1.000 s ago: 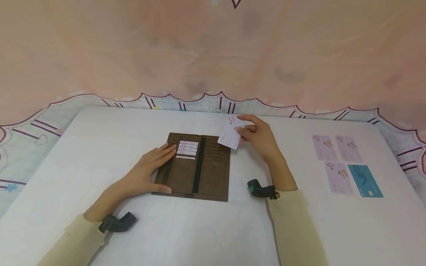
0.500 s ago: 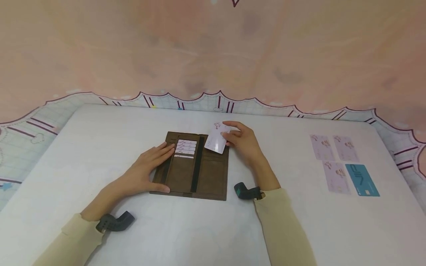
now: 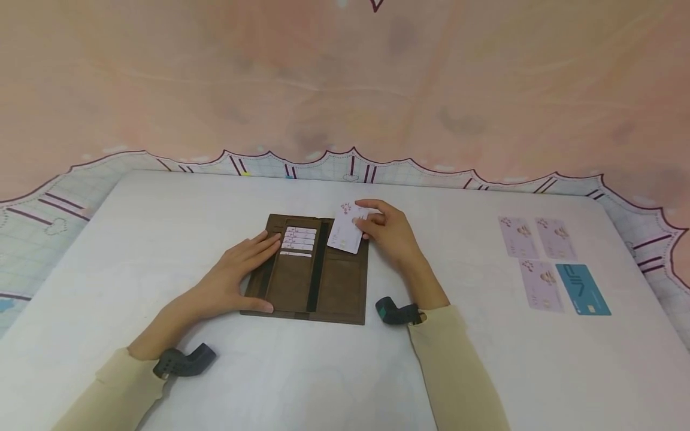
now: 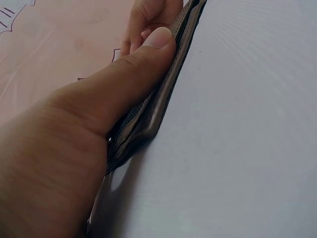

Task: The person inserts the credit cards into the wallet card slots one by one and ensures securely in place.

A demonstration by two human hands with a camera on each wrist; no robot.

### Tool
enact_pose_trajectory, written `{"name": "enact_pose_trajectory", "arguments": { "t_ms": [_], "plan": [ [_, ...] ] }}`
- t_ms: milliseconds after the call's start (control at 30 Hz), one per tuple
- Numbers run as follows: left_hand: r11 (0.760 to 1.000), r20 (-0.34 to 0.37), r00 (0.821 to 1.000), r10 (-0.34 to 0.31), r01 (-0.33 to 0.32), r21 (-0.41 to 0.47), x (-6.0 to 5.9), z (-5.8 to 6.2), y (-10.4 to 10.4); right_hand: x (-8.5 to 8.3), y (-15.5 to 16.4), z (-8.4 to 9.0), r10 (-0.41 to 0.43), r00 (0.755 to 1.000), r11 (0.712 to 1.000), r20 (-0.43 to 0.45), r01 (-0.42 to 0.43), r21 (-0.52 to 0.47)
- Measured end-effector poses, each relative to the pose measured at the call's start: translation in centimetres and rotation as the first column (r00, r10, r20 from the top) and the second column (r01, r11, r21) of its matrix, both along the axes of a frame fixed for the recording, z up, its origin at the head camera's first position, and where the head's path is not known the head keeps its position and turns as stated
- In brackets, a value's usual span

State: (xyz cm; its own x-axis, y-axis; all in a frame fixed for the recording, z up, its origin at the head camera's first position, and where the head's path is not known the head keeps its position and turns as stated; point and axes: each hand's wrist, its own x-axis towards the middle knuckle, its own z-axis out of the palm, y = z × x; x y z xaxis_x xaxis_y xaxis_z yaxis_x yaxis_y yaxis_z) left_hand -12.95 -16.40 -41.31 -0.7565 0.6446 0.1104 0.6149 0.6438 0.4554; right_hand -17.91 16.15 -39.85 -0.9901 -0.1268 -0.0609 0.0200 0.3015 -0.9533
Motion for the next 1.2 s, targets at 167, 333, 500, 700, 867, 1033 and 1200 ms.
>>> {"name": "enact_pose_trajectory", "arguments": {
  "t_ms": [167,333,500,700,867,1033,1200],
  "plan": [
    [1.0,-0.003,1.0,-0.006,0.006,0.005,-0.02,0.0,0.0,0.06,-0.05,-0.11,0.034,0.999,0.999,-0.039,-0.033,0.027],
    [1.0,-0.003,1.0,-0.006,0.006,0.01,-0.04,0.12,-0.01,-0.05,-0.02,-0.35,0.075,0.995,0.996,-0.072,-0.072,0.048],
    [1.0,-0.007,1.0,-0.011,0.011,0.014,-0.06,0.2,0.01,-0.06,0.03,-0.39,0.095,0.991,0.993,-0.089,-0.089,0.073],
    [1.0,-0.009,1.0,-0.015,0.015,0.015,-0.06,0.26,0.07,0.0,0.16,-0.39,0.105,0.99,0.99,-0.099,-0.094,0.105],
    [1.0,-0.007,1.0,-0.016,0.016,0.011,-0.06,0.27,0.09,0.11,0.22,-0.22,0.108,0.988,0.987,-0.107,-0.093,0.133],
    [1.0,-0.006,1.0,-0.015,0.015,0.013,-0.07,0.43,0.14,0.06,0.25,-0.24,0.115,0.986,0.986,-0.118,-0.099,0.135],
    [1.0,-0.001,1.0,-0.016,0.016,0.014,-0.06,0.33,0.08,0.03,0.31,-0.34,0.126,0.985,0.985,-0.122,-0.109,0.133]
  ]
}}
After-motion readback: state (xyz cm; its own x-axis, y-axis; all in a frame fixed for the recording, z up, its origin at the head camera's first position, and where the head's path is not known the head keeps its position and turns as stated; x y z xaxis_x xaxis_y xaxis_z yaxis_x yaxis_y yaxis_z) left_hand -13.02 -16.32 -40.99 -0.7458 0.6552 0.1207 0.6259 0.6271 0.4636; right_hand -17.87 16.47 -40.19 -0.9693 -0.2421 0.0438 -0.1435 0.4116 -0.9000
